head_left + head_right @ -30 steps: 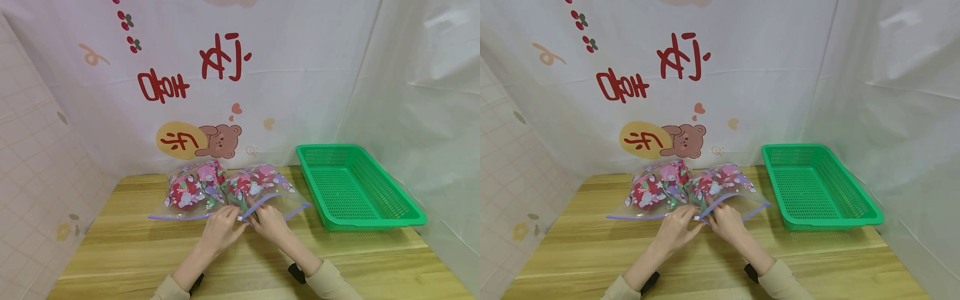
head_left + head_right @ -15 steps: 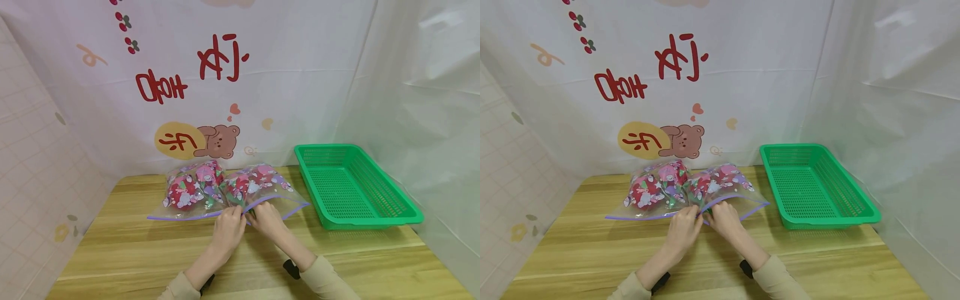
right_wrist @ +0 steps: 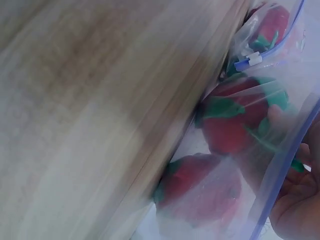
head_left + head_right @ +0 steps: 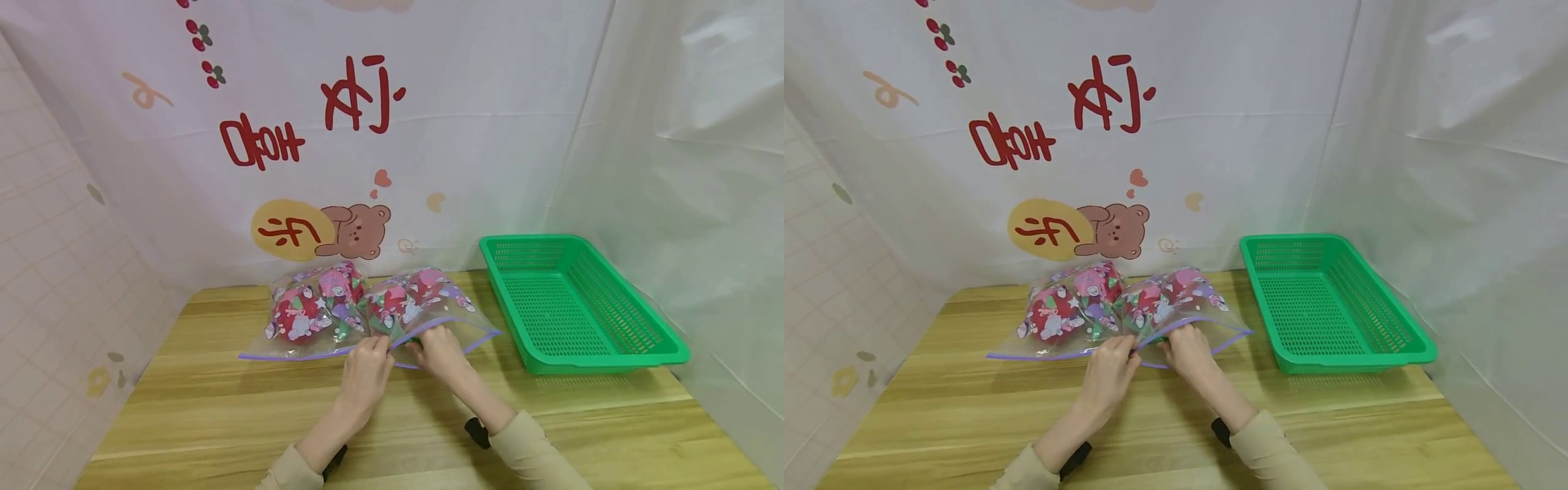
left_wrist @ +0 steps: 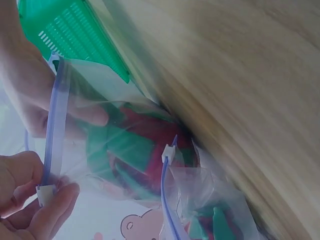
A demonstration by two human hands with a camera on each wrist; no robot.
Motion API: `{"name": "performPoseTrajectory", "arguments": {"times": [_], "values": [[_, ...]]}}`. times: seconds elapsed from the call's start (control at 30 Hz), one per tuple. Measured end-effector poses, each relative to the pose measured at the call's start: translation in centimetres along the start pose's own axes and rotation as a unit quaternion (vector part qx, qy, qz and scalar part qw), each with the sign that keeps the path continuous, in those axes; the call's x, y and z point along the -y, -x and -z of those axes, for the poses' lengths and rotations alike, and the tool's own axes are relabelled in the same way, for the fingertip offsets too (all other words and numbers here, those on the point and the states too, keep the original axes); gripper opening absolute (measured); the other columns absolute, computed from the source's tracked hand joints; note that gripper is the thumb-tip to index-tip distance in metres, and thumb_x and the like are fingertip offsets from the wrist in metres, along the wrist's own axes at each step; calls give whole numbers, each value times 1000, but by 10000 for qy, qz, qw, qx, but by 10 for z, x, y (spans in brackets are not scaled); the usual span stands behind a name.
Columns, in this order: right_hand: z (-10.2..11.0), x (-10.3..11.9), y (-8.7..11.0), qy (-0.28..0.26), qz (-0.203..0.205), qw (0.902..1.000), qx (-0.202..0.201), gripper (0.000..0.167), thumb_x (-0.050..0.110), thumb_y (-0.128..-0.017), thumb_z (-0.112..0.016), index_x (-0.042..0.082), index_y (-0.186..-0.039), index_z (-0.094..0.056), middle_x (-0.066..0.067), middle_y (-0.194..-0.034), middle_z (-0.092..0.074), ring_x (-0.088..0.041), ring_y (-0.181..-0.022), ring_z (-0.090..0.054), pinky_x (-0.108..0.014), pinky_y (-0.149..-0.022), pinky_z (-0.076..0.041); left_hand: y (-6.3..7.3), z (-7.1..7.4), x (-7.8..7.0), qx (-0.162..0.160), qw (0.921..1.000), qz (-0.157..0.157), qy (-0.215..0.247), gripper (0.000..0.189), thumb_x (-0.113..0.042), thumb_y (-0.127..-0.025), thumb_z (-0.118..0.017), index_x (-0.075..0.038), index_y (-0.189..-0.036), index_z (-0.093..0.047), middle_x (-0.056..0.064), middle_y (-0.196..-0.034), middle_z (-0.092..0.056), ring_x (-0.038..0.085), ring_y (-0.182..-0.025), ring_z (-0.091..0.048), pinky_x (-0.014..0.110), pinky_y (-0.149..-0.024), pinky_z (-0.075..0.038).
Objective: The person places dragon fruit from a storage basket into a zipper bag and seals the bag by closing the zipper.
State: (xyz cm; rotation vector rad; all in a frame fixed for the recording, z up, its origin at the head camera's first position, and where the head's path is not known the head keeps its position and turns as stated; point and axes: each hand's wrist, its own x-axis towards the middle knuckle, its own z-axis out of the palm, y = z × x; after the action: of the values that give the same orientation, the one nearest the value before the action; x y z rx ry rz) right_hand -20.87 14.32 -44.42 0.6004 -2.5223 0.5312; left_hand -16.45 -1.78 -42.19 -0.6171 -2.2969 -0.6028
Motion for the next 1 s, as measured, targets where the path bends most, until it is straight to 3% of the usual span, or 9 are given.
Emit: {"name": "performPoseTrajectory", "arguments": {"times": [0.27, 0.43, 0.57, 0.73, 0.83, 1.0], "values": [[-5, 1, 0, -159, 0, 9999, 2, 31, 10, -74, -79, 7, -102, -65, -13, -94, -69, -29, -74, -68, -36, -60, -56, 0, 1, -3, 65, 9997, -56, 230, 12, 9, -72, -67, -2, -70, -63, 6, -63, -65, 8, -52, -52, 10, -49, -40], [-7, 2, -1, -104, 179, 9996, -196, 33, 10, -76, -78, 7, -106, -65, -12, -92, -69, -23, -69, -65, -32, -58, -55, 0, -1, -3, -136, 9995, -158, 257, 14, 6, -73, -67, -5, -68, -61, 4, -60, -63, 5, -48, -47, 8, -46, -35], [-9, 4, -3, 73, 362, 9991, -211, 36, 6, -79, -71, 7, -115, -65, -6, -70, -63, -7, -50, -46, -19, -45, -43, 0, -5, -3, -272, 9984, -357, 339, 15, 9, -71, -65, -4, -65, -60, 1, -55, -59, 1, -46, -37, 5, -44, -29], [-11, 7, -7, 361, 358, 9987, 81, 47, 0, -78, -62, 4, -125, -60, 6, -46, -34, 2, -41, -18, -8, -38, -21, 1, -7, -5, -375, 9964, -492, 587, 16, 11, -70, -66, -4, -65, -60, 1, -54, -57, -1, -47, -34, 4, -44, -27], [-14, 9, -9, 588, 235, 9979, 133, 45, 5, -80, -64, 4, -125, -61, 7, -48, -34, 0, -41, -22, -9, -39, -26, 1, -8, -5, -456, 9954, -588, 611, 16, 10, -70, -67, -4, -65, -61, 0, -55, -57, 1, -48, -37, 5, -45, -30], [-17, 14, -13, 905, 45, 9959, -57, 46, 11, -76, -70, 9, -122, -62, -1, -58, -54, -8, -47, -42, -20, -42, -42, 1, -9, -6, -553, 9938, -715, 641, 17, 8, -69, -68, -5, -64, -60, -2, -55, -55, 2, -48, -40, 6, -46, -32]]}}
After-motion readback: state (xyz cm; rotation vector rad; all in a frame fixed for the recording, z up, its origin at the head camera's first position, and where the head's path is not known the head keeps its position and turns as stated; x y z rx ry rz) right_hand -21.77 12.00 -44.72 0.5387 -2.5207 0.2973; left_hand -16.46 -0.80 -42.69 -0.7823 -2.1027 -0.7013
